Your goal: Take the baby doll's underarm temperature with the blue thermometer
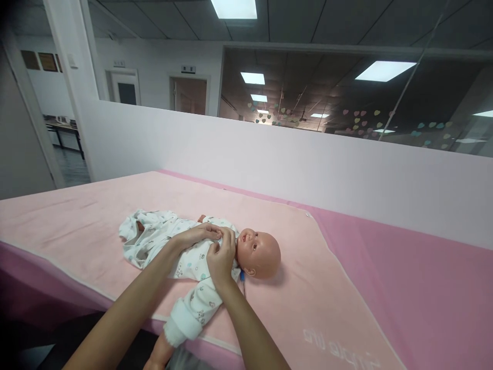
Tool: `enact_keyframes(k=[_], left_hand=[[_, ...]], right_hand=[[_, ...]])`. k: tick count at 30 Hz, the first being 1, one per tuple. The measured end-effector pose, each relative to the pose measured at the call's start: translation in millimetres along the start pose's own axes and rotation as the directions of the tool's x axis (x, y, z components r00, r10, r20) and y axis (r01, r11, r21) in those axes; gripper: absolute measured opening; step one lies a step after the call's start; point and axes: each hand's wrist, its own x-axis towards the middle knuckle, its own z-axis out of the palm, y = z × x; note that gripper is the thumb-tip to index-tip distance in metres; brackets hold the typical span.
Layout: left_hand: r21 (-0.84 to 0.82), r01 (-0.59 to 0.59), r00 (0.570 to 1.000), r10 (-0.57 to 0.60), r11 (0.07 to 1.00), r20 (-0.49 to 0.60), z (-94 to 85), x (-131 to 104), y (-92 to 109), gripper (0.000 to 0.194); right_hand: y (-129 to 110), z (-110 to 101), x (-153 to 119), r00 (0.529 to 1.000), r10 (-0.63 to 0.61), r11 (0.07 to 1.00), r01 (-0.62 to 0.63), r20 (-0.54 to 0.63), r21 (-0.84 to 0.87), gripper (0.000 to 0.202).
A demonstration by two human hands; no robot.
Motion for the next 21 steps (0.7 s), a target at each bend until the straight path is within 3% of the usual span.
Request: enact_keyframes(k=[5,10,21], left_hand=[[-0.028,0.021,1.0,-0.022,0.999,-0.023,-0.5,1.5,-0.9,0.02],[-0.061,0.019,1.0,-0.02,0.998,-0.005,-0.4,0.3,-1.5,0.021],[-0.05,0.009,1.0,-0.011,0.999,-0.027,-1.1,-0.6,-0.5,0.025]], right_hand=[[-0.8,-0.5,-1.1,0.999,-0.036,0.998,0.034,-0.021,-0.054,0.031],[0.4,-0.1,-2.4,0.998,-0.059,0.993,0.055,-0.029,-0.108,0.038],[1.1,-0.7,-2.7,0.999,-0.029,0.996,0.028,-0.013,-0.081,0.036]])
